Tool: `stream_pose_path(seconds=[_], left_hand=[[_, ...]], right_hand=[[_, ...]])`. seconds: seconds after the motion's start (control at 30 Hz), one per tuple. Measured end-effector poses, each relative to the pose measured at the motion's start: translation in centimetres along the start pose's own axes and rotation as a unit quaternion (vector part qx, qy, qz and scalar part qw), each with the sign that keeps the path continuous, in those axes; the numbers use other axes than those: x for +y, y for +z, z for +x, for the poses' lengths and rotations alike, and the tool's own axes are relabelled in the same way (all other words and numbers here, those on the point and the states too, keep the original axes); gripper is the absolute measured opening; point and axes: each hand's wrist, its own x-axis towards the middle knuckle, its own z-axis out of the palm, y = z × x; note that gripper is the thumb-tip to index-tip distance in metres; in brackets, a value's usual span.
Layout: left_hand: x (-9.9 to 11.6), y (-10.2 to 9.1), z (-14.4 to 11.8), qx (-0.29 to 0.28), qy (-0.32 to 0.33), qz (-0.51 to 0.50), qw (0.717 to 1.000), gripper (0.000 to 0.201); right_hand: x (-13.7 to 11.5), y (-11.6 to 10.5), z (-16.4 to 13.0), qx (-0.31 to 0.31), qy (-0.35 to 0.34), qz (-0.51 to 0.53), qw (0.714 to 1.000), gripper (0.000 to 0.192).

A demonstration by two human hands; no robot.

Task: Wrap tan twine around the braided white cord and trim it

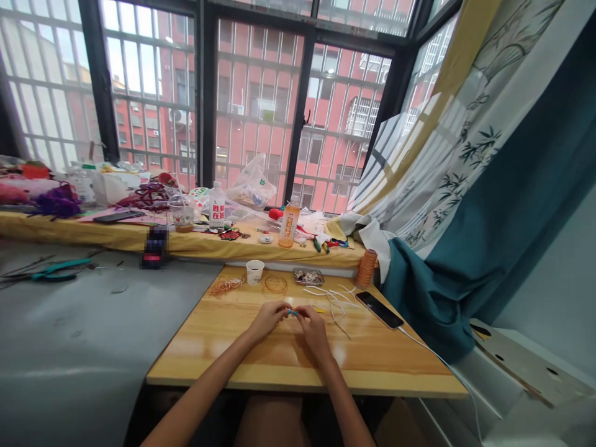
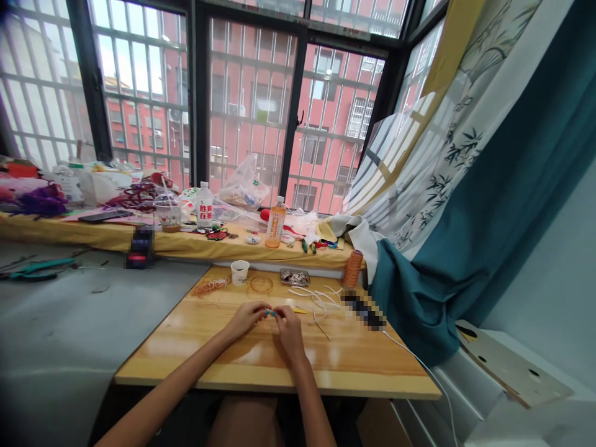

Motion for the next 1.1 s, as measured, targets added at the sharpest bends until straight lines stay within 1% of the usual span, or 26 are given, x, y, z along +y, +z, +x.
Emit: stream_pose_path(seconds=[0.07, 0.13, 0.2, 0.3, 0.4, 0.47, 0.53, 0.63, 0.73, 0.8, 0.87, 0.97, 1.1], left_hand=[[0.1, 0.0, -0.1, 0.008, 0.001, -0.008, 1.0, 0.021], [0.3, 0.0, -0.1, 0.024, 0.014, -0.011, 1.0, 0.019], [0.4, -0.1, -0.1, 0.039, 0.027, -0.007, 0.999, 0.016], [0.5, -0.1, -0.2, 0.047, 0.035, 0.002, 0.998, 0.014], [0.5, -0.2, -0.2, 0.03, 0.039, -0.012, 0.999, 0.015], [0.6, -0.3, -0.2, 0.016, 0.04, -0.026, 0.999, 0.017], [0.7, -0.4, -0.2, 0.024, 0.032, -0.029, 0.999, 0.018], [0.8, -0.5, 0.0, 0.049, 0.017, -0.003, 0.999, 0.017], [0.7, -0.6, 0.1, 0.045, 0.015, 0.023, 0.999, 0.018], [0.6, -0.7, 0.1, 0.039, 0.011, 0.018, 0.999, 0.019], [0.4, -0.8, 0.1, 0.033, -0.001, -0.007, 0.999, 0.02], [0.1, -0.6, 0.1, 0.027, -0.027, -0.079, 0.996, 0.023], [-0.1, -0.2, 0.0, 0.014, -0.065, -0.184, 0.981, 0.027]], right_hand=[[0.2, 0.0, 0.1, -0.001, 0.009, 0.014, 1.0, 0.015], [0.6, 0.1, 0.2, 0.013, 0.051, 0.051, 0.997, 0.019], [1.0, 0.3, 0.4, 0.011, 0.1, 0.09, 0.991, 0.026], [1.6, 0.6, 0.6, -0.052, 0.133, 0.12, 0.982, 0.032], [1.8, 0.8, 0.6, -0.091, 0.144, 0.127, 0.977, 0.035], [1.7, 0.7, 0.5, -0.094, 0.148, 0.125, 0.977, 0.033], [1.6, 0.7, 0.5, -0.088, 0.149, 0.117, 0.978, 0.031], [1.6, 0.6, 0.4, -0.078, 0.142, 0.097, 0.982, 0.025], [1.5, 0.6, 0.3, -0.073, 0.124, 0.07, 0.987, 0.021], [1.5, 0.6, 0.3, -0.07, 0.114, 0.052, 0.99, 0.019], [1.4, 0.6, 0.3, -0.073, 0.105, 0.035, 0.991, 0.018], [1.1, 0.6, 0.3, -0.089, 0.092, 0.02, 0.992, 0.017], [0.9, 0.8, 0.3, -0.116, 0.085, 0.012, 0.989, 0.019]])
